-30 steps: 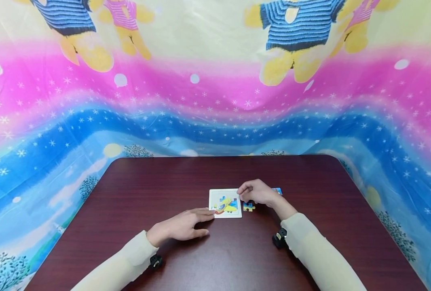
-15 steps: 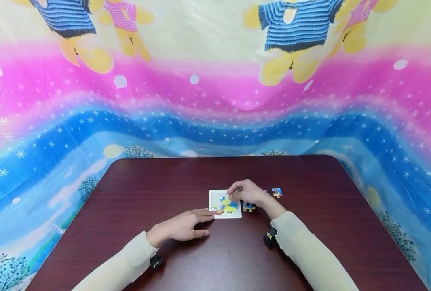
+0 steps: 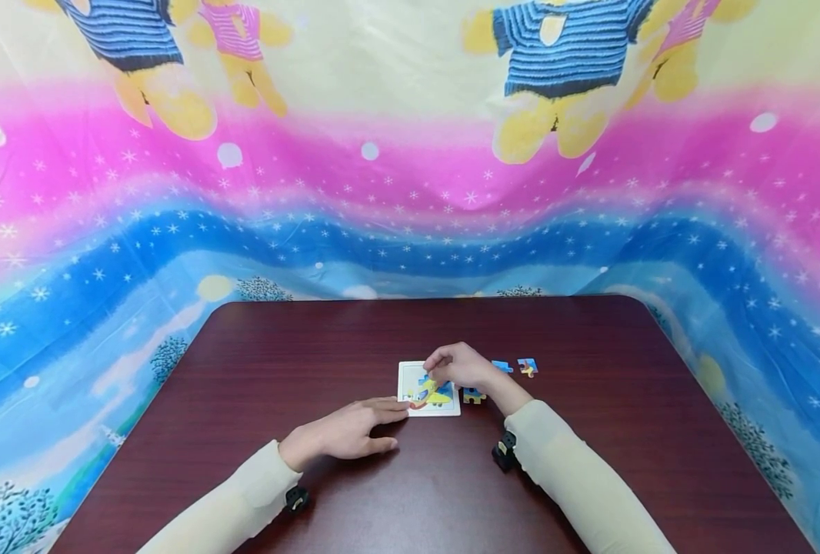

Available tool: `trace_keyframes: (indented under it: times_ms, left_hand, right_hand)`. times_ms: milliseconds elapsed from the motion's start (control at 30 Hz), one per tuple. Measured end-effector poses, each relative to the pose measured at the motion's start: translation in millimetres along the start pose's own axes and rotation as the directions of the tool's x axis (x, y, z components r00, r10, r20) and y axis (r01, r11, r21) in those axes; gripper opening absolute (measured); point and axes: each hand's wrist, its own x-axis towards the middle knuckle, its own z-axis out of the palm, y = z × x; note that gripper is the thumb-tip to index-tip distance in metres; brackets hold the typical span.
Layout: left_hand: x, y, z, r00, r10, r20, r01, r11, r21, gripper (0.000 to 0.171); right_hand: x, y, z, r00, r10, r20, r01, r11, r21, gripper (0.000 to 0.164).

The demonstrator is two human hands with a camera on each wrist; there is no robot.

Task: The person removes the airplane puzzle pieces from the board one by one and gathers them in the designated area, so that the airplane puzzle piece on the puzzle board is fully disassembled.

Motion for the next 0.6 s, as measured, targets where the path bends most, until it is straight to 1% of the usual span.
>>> trace_keyframes:
  times_ms: [433, 600]
  left_hand:
    - [2.3, -2.9, 1.6, 1.0, 0.006, -0.005, -0.006, 1.0, 0.001, 0.054]
    - [2.2, -3.1, 1.2, 1.0, 0.005, -0.007, -0.005, 1.0, -0.008, 0.054]
  right_hand:
    - [6.1, -1.0, 3.4, 1.0, 0.003, 0.0, -0.003, 1.0, 0.003, 0.019]
    - [6.2, -3.1, 4.1, 1.0, 0.011, 0.016, -0.011, 1.0, 0.005, 0.02]
